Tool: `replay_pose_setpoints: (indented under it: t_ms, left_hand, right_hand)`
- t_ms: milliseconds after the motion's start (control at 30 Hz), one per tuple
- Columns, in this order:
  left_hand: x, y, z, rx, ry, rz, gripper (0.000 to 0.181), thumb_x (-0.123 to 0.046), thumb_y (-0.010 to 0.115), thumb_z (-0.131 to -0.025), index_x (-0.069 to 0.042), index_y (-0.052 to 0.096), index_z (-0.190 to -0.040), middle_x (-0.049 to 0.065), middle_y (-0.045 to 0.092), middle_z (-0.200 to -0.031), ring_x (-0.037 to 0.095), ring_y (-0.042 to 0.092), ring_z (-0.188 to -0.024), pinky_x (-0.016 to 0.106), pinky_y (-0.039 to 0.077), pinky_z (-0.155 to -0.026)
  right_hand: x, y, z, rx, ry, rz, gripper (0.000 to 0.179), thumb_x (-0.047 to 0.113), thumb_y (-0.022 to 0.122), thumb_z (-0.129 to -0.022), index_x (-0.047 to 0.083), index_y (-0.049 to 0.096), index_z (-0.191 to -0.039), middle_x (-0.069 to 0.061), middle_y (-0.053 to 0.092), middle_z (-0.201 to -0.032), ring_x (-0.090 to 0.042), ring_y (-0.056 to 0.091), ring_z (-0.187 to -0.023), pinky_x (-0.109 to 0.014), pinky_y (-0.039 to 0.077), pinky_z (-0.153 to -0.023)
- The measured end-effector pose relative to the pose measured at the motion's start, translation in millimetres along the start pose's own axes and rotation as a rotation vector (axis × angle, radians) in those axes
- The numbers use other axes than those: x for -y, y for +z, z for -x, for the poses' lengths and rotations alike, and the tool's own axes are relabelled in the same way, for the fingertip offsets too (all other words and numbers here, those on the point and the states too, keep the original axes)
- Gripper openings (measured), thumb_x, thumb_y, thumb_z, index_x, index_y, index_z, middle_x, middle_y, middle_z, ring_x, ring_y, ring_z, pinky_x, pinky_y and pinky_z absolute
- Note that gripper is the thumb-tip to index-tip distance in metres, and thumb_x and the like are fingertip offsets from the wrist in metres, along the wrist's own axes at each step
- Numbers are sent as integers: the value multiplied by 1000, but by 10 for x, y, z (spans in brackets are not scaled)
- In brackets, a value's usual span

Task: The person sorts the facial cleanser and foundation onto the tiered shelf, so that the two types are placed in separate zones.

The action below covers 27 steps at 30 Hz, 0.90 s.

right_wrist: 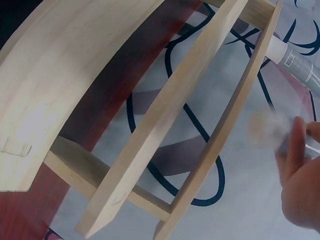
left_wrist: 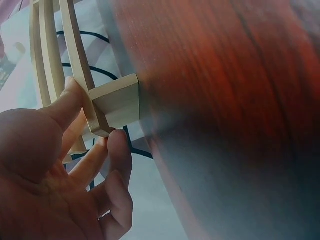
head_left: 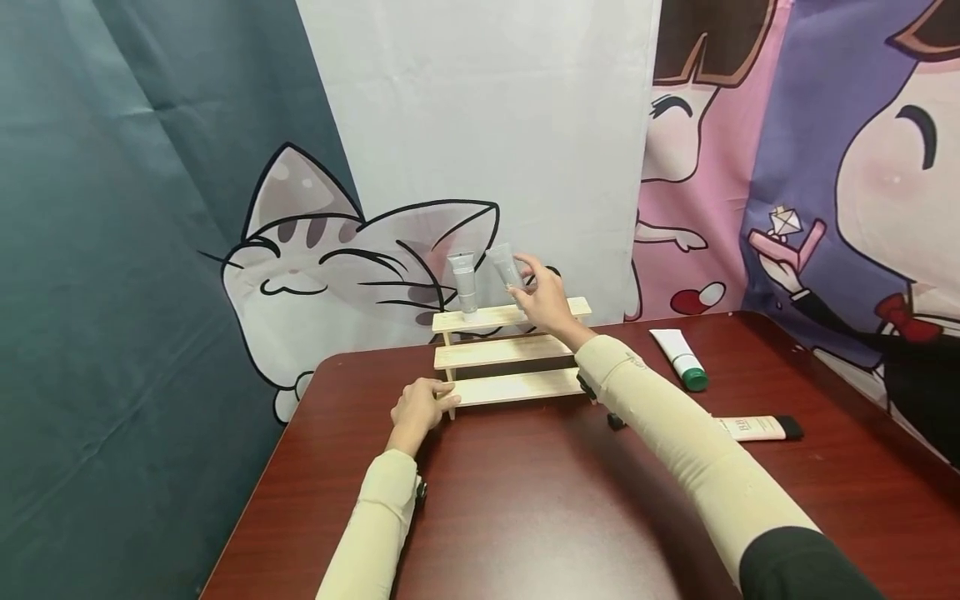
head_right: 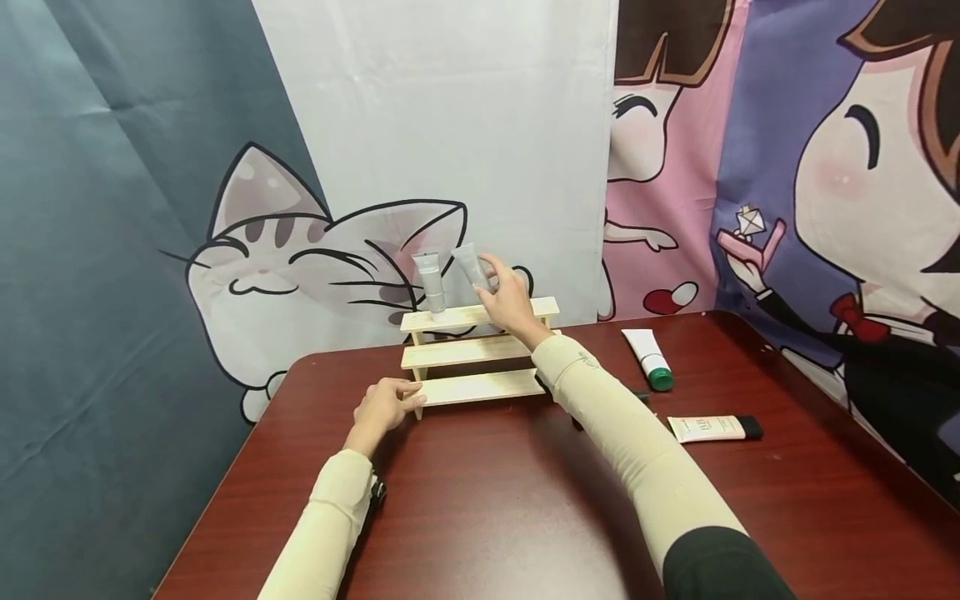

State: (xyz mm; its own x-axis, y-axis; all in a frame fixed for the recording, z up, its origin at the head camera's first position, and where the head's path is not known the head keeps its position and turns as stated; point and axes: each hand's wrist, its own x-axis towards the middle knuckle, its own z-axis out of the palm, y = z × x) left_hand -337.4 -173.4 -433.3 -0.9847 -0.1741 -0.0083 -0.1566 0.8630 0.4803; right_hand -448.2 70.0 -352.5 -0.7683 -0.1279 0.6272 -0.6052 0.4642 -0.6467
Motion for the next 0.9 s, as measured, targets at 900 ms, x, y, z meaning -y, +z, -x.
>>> replay_pose_setpoints:
  t_ms: [900]
  left_hand:
    - [-11, 7, 5, -3, -5, -18, 41, -51, 72, -85, -42, 69, -124, -4, 59, -139, 36, 63, -113, 49, 49, -77]
  right_hand:
    - [-24, 43, -80, -31, 234, -110, 47, 15, 72, -92, 12, 52, -134, -12, 62, -126, -30, 63, -100, -39, 55, -76]
